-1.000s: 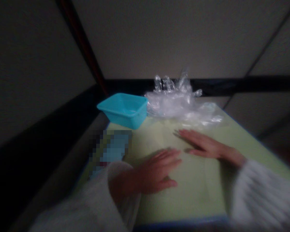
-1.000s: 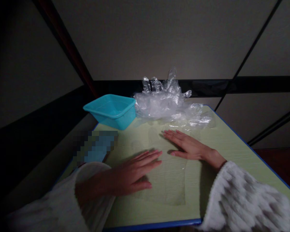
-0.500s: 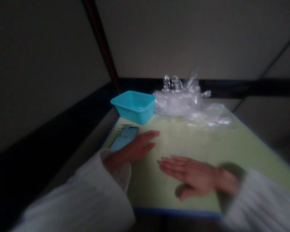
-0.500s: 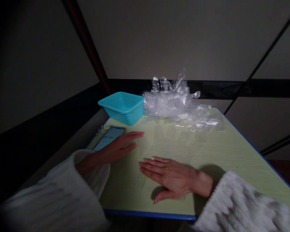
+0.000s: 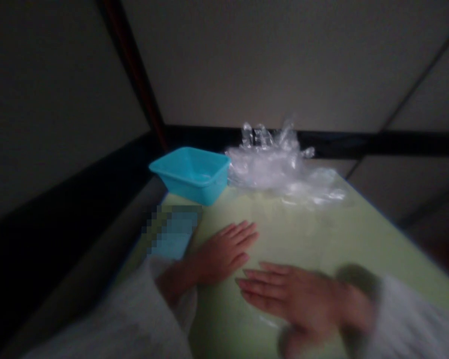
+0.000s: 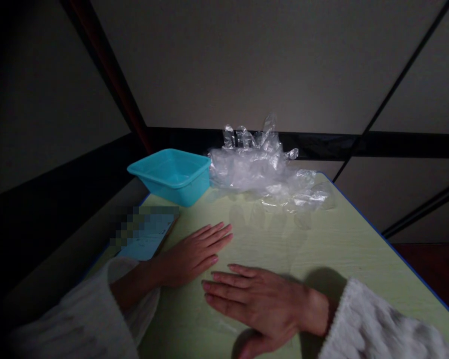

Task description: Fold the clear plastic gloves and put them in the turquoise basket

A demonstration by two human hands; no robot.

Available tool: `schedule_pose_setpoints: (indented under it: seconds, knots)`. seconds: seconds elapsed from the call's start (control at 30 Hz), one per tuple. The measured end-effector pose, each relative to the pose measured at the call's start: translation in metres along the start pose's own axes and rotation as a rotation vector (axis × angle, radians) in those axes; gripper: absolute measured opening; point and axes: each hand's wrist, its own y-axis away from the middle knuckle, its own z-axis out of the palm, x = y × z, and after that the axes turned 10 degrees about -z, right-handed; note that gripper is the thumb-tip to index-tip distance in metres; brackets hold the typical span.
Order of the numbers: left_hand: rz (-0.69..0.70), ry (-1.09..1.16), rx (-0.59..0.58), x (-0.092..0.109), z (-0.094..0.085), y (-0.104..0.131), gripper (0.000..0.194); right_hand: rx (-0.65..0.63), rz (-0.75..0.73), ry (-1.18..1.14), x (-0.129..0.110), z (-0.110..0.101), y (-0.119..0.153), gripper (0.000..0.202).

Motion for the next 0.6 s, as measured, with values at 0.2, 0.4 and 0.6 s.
schedule_pose_setpoints:
  seconds: [0.2,0.4,0.6]
  knots:
    - [-0.024,-0.027,-0.033,0.000,0.001,-0.001,0.050,-0.070,0.024,-0.111,-0.010,0.000,0.000,0.069]
    - [-0.020,-0.032,0.022,-0.003,0.002,0.000,0.054,0.012,-0.036,-0.089,-0.007,-0.014,0.010,0.062]
    - [0.094,0.068,0.202,0.012,-0.008,0.005,0.040,0.352,0.291,0.145,0.031,-0.034,0.046,0.045]
